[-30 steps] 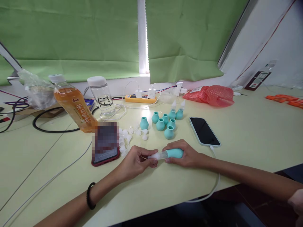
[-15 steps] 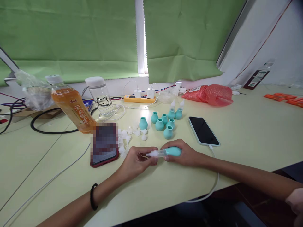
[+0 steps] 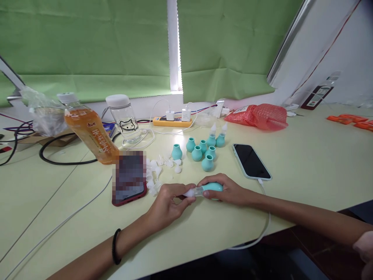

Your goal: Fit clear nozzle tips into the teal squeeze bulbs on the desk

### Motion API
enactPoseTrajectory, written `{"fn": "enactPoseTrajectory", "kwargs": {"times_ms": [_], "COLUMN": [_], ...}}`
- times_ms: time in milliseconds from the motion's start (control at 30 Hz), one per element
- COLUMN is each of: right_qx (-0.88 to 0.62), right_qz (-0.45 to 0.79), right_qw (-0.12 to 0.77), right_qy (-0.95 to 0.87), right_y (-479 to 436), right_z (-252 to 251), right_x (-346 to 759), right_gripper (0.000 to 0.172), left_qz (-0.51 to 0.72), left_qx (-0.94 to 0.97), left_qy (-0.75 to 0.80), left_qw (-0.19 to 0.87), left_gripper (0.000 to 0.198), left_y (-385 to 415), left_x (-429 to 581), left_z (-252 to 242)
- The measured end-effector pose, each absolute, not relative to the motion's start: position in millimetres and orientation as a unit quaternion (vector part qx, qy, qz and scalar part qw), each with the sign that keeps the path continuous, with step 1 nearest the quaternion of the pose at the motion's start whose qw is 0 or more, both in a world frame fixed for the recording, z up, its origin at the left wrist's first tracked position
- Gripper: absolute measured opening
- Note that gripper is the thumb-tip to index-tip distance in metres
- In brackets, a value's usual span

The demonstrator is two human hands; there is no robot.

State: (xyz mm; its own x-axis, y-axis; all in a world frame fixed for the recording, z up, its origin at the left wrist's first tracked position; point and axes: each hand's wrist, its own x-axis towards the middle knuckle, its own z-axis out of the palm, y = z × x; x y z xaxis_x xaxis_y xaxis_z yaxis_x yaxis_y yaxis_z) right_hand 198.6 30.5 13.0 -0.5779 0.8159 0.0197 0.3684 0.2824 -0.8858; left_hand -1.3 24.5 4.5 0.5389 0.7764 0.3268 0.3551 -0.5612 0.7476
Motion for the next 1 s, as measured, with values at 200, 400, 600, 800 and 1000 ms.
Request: {"fn": "enactPoseTrajectory", "kwargs": {"times_ms": [200,400,600,800,1000], "right_qx": [-0.418,-0.401,-0.392,-0.443,-0.420], "right_qz": [0.550,0.593,0.593,0.452,0.283], "right_qw": [0.212,0.204,0.229,0.321,0.342], "right_qy": [-0.691,-0.668,-0.665,-0.705,-0.791], "right_y": [33,37,35,26,23], "right_z": [11,11,10,11,8], "right_x": [199,201,199,196,196], "right_gripper": [0.035,0.035,0.032,0.026,0.021], "left_qz": [0.358,0.351,0.383,0.423,0.435], "left_qx": [0.860,0.892,0.862,0.704,0.691], "left_qy": [0.291,0.240,0.264,0.398,0.387], "left_qw": [0.218,0.151,0.200,0.408,0.428], "left_gripper": [0.026,0.028,0.033,0.038,0.023], "left_y": [25,27,24,21,23], "left_x": [-1,-5,-1,4,2], "left_z": [3,0,2,4,5]}}
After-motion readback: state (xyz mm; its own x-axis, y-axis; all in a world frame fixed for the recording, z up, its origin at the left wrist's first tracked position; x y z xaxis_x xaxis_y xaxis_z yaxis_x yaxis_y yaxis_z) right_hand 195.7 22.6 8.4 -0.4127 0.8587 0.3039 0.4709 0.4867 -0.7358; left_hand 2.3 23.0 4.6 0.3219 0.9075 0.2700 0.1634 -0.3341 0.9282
